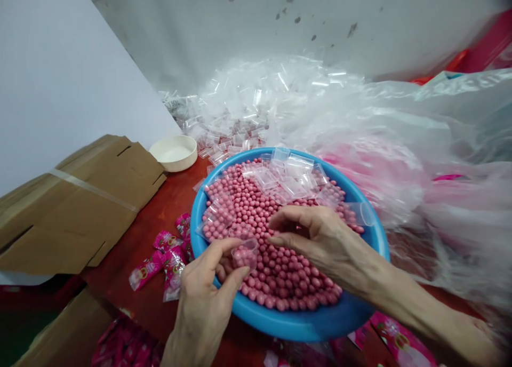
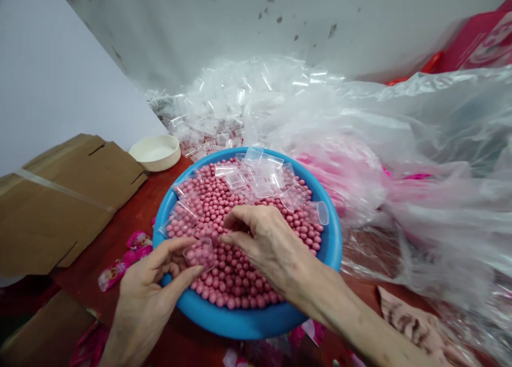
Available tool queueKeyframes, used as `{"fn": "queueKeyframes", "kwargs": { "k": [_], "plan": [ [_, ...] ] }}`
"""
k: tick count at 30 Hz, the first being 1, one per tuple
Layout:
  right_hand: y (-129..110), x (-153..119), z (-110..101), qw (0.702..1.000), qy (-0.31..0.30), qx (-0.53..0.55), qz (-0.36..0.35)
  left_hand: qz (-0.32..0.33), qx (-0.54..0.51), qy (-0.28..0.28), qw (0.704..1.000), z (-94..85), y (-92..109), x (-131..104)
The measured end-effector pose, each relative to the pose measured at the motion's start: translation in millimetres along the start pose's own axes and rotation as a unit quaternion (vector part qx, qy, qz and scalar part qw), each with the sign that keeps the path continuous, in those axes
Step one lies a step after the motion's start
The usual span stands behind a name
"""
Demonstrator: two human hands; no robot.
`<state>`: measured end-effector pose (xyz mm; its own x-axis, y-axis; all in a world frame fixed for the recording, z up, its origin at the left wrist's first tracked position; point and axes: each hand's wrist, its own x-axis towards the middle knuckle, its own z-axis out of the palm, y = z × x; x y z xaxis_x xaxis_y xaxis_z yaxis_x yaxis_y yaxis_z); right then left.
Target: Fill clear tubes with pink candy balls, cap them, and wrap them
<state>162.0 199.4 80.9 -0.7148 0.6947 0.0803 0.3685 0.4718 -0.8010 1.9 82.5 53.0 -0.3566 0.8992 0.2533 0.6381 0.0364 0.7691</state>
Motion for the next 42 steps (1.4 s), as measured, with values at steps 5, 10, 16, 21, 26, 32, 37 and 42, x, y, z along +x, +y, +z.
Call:
{"fn": "queueKeyframes", "kwargs": {
  "k": [5,10,16,21,26,32,37,42],
  "plan": [
    [-11,9,13,0.995,0.019,0.000,-0.097,0.045,0.020,-0.019,0.999,5.2,2,1],
    [18,-2,14,0.992,0.051,-0.029,-0.108,0.043,0.030,-0.020,0.998,7.8,-2,1],
    [57,-55,28,0.986,0.048,-0.118,-0.112,0.018,0.038,-0.014,0.999,8.8,-2,3],
    [54,-60,31,0.981,0.075,-0.116,-0.135,-0.011,0.038,-0.030,0.999,7.2,-3,3],
    [25,-22,13,0.992,0.066,-0.096,-0.045,0.006,0.051,-0.044,0.998,9.4,-4,3],
    [-7,1,31,0.978,0.151,-0.033,-0.141,0.052,0.082,-0.044,0.994,13.6,-3,4],
    [1,-3,35,0.974,0.192,0.011,-0.119,0.058,0.065,-0.035,0.996,14.3,-4,2],
    [6,-15,39,0.986,0.118,0.006,-0.115,0.041,0.043,-0.012,0.998,14.5,-2,2]
  ]
}}
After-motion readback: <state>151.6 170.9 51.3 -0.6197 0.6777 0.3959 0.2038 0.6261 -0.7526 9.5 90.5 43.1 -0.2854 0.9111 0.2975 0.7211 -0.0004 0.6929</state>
